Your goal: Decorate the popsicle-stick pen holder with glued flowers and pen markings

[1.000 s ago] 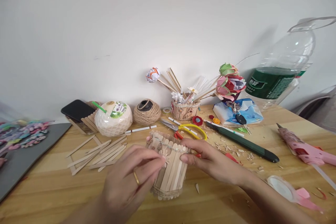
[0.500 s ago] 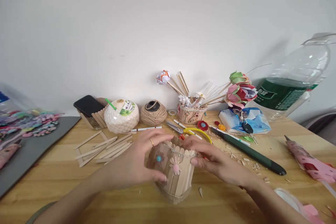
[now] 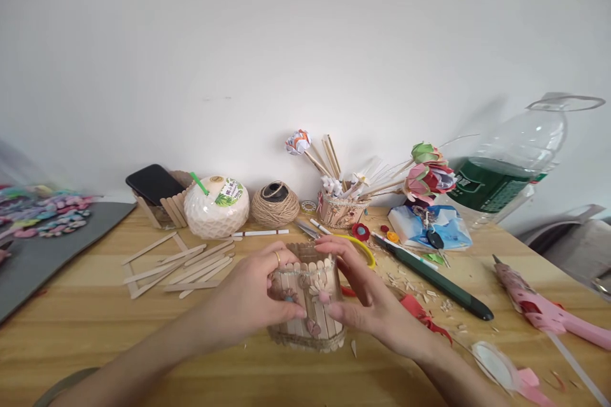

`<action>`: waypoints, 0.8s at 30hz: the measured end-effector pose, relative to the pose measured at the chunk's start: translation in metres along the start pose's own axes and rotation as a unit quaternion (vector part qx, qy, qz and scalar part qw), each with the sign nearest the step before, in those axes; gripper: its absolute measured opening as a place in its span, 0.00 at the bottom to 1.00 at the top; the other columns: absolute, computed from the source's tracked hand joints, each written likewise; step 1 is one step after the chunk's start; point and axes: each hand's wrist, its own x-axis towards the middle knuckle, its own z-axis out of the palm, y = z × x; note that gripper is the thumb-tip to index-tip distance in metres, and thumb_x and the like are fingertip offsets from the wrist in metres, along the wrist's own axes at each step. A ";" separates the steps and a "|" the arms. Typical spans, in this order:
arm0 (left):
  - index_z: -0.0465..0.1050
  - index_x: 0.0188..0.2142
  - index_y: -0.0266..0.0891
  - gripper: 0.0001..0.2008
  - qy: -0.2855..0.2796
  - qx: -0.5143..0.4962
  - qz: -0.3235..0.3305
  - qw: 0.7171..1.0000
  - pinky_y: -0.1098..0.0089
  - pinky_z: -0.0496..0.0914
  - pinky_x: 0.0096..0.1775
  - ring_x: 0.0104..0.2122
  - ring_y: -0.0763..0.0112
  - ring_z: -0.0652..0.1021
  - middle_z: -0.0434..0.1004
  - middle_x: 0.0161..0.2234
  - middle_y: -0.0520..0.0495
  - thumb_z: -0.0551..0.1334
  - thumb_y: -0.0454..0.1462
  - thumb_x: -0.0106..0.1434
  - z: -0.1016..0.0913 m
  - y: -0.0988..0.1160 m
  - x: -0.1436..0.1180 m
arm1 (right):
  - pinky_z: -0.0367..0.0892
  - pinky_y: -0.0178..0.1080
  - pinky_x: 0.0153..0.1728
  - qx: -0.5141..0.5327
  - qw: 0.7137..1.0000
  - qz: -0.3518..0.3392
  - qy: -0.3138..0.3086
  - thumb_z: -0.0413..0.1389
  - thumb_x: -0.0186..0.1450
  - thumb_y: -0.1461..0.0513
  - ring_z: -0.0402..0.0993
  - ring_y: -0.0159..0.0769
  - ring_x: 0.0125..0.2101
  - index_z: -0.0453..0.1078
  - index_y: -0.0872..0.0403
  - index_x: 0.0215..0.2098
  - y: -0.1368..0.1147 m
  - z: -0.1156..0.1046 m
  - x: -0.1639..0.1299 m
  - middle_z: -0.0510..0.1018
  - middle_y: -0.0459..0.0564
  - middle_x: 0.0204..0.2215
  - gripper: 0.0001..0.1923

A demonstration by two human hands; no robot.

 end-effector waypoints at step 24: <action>0.72 0.32 0.41 0.09 -0.024 0.002 0.007 1.000 0.71 0.73 0.34 0.36 0.68 0.76 0.71 0.38 0.50 0.65 0.30 0.49 0.002 -0.001 -0.002 | 0.53 0.43 0.55 0.009 1.000 0.024 0.016 0.58 0.61 0.57 0.53 0.40 0.57 0.58 0.43 0.46 -0.003 0.004 0.000 0.58 0.46 0.53 0.17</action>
